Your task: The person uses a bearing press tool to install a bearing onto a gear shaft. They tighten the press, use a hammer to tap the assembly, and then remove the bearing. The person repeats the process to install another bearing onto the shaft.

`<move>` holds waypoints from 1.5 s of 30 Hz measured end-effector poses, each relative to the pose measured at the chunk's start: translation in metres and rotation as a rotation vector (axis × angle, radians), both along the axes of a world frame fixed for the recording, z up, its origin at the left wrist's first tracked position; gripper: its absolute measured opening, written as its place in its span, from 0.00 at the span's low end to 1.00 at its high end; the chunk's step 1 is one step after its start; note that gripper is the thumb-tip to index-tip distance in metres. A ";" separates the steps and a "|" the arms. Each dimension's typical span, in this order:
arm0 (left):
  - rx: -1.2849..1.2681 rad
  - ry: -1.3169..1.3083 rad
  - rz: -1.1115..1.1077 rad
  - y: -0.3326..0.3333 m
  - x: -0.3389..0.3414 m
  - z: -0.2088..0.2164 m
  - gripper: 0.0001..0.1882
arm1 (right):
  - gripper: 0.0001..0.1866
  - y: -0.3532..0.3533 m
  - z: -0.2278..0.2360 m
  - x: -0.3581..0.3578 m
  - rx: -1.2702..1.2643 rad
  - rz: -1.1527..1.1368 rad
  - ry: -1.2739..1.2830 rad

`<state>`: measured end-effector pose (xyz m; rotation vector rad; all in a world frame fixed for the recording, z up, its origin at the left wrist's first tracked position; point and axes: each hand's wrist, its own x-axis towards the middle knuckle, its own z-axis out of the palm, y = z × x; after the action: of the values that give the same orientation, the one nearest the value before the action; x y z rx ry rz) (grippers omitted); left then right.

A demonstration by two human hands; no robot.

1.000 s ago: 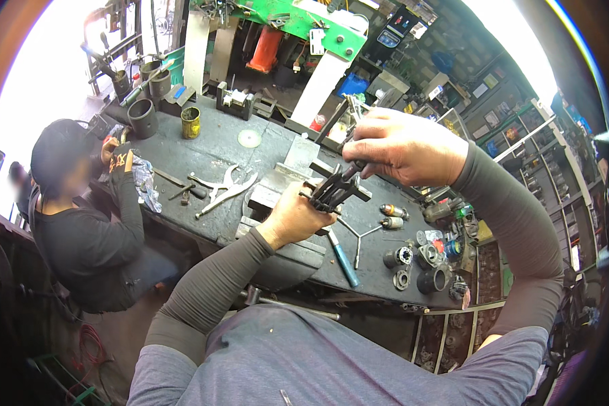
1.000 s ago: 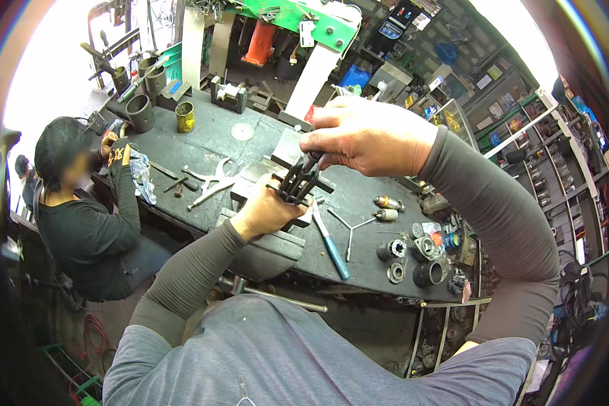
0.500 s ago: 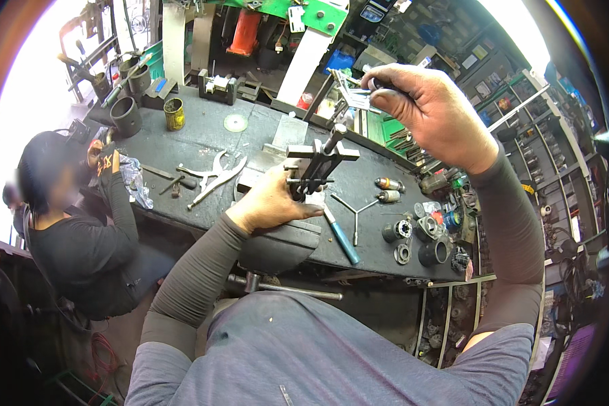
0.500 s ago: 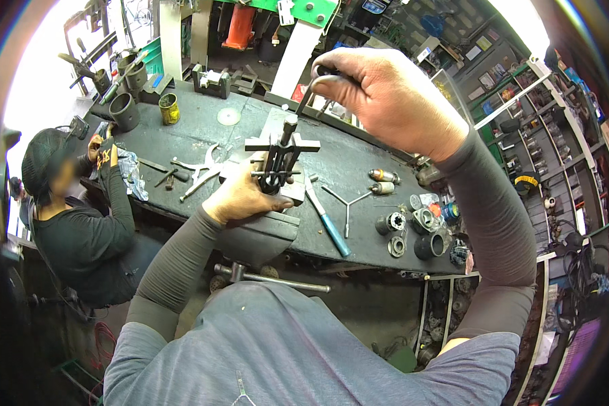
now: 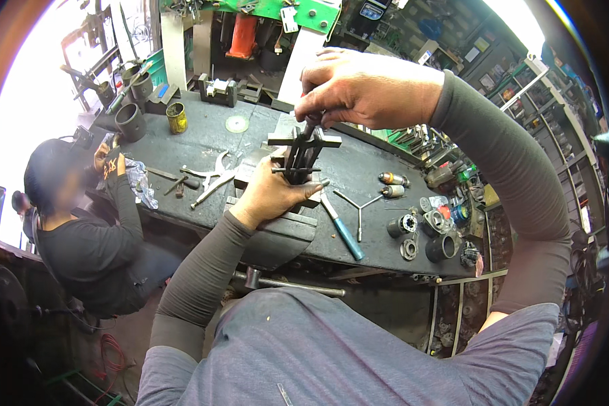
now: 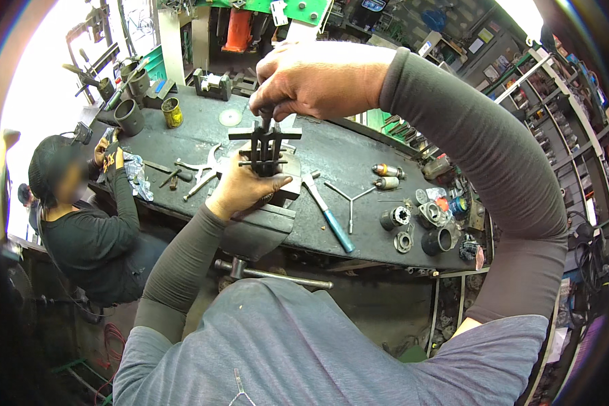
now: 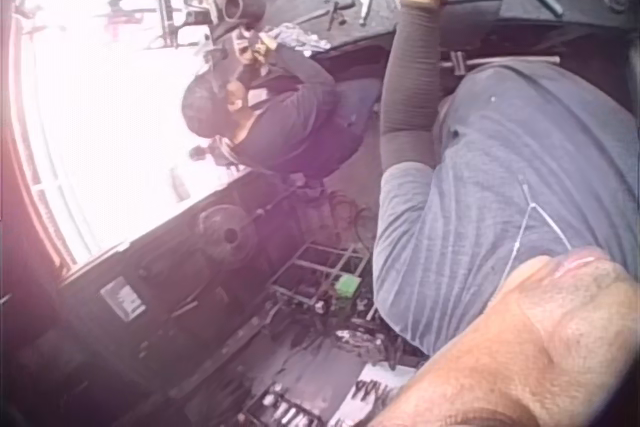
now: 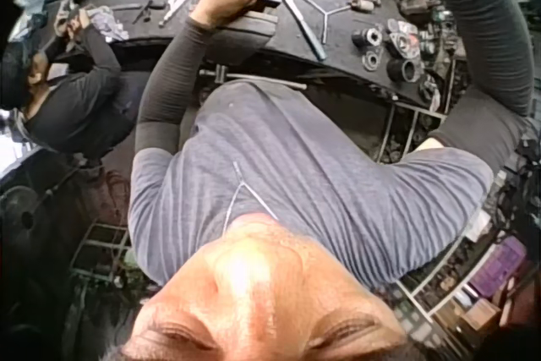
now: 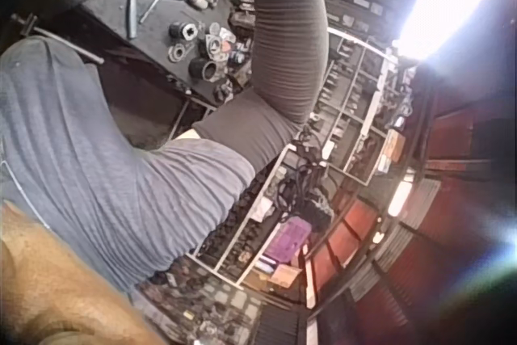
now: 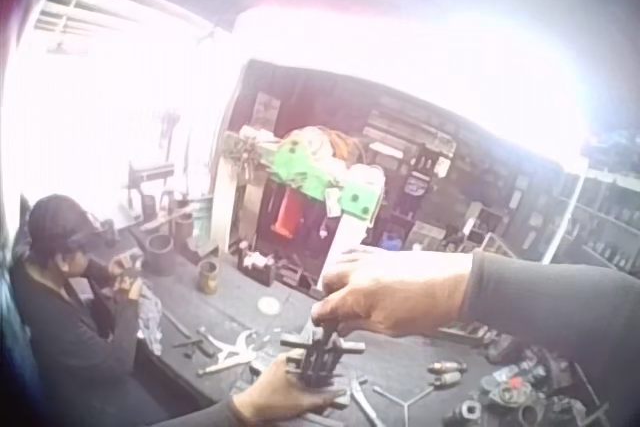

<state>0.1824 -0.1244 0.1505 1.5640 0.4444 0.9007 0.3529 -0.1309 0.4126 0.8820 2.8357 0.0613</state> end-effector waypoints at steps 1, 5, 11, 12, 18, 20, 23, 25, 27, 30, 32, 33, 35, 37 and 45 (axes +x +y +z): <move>0.300 0.037 0.158 0.000 0.003 0.007 0.16 | 0.17 -0.002 -0.003 0.005 -0.011 -0.037 0.044; 0.381 0.045 0.277 -0.003 0.011 0.003 0.11 | 0.16 -0.021 -0.020 0.009 -0.001 -0.195 0.169; 0.448 0.084 0.241 -0.004 0.010 0.001 0.07 | 0.15 -0.052 -0.033 -0.027 0.207 -0.379 0.047; 0.500 0.088 0.251 -0.001 0.011 -0.002 0.08 | 0.15 -0.049 -0.029 -0.024 0.163 -0.408 0.104; 0.451 0.075 0.202 0.011 0.015 -0.015 0.19 | 0.15 -0.022 0.006 0.007 0.108 -0.132 0.316; 0.319 0.079 0.175 0.009 0.013 -0.013 0.21 | 0.17 -0.019 -0.003 0.010 0.033 -0.160 0.165; 0.296 0.124 0.136 0.008 0.011 -0.002 0.21 | 0.19 -0.008 -0.003 0.013 0.108 -0.016 0.041; 0.193 0.167 0.072 0.012 0.006 0.000 0.22 | 0.19 0.003 0.005 0.009 0.071 0.062 -0.015; 0.160 0.165 0.051 0.015 0.004 -0.004 0.22 | 0.19 0.007 0.005 0.004 -0.127 -0.087 0.016; 0.147 0.138 0.045 0.014 0.006 -0.003 0.21 | 0.17 -0.001 0.001 0.005 -0.195 -0.232 0.054; 0.178 0.110 0.088 0.011 0.007 -0.005 0.21 | 0.17 -0.015 0.006 -0.005 -0.164 -0.326 0.026; 0.215 0.093 0.123 0.010 0.012 -0.009 0.21 | 0.19 -0.015 -0.009 0.004 -0.068 -0.260 0.078; 0.395 0.127 0.172 0.013 0.014 -0.024 0.17 | 0.16 -0.035 -0.026 -0.004 -0.024 -0.347 0.218; 0.605 0.193 0.193 0.015 0.012 -0.034 0.15 | 0.18 -0.049 -0.028 -0.028 0.147 -0.351 0.153; -0.158 0.152 -0.621 0.048 -0.039 0.028 0.51 | 0.23 -0.022 0.009 0.000 0.024 -0.560 0.177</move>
<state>0.1437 -0.0763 0.1789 1.4988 0.1114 0.2645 0.3527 -0.1526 0.4212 1.7218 2.6245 -0.0581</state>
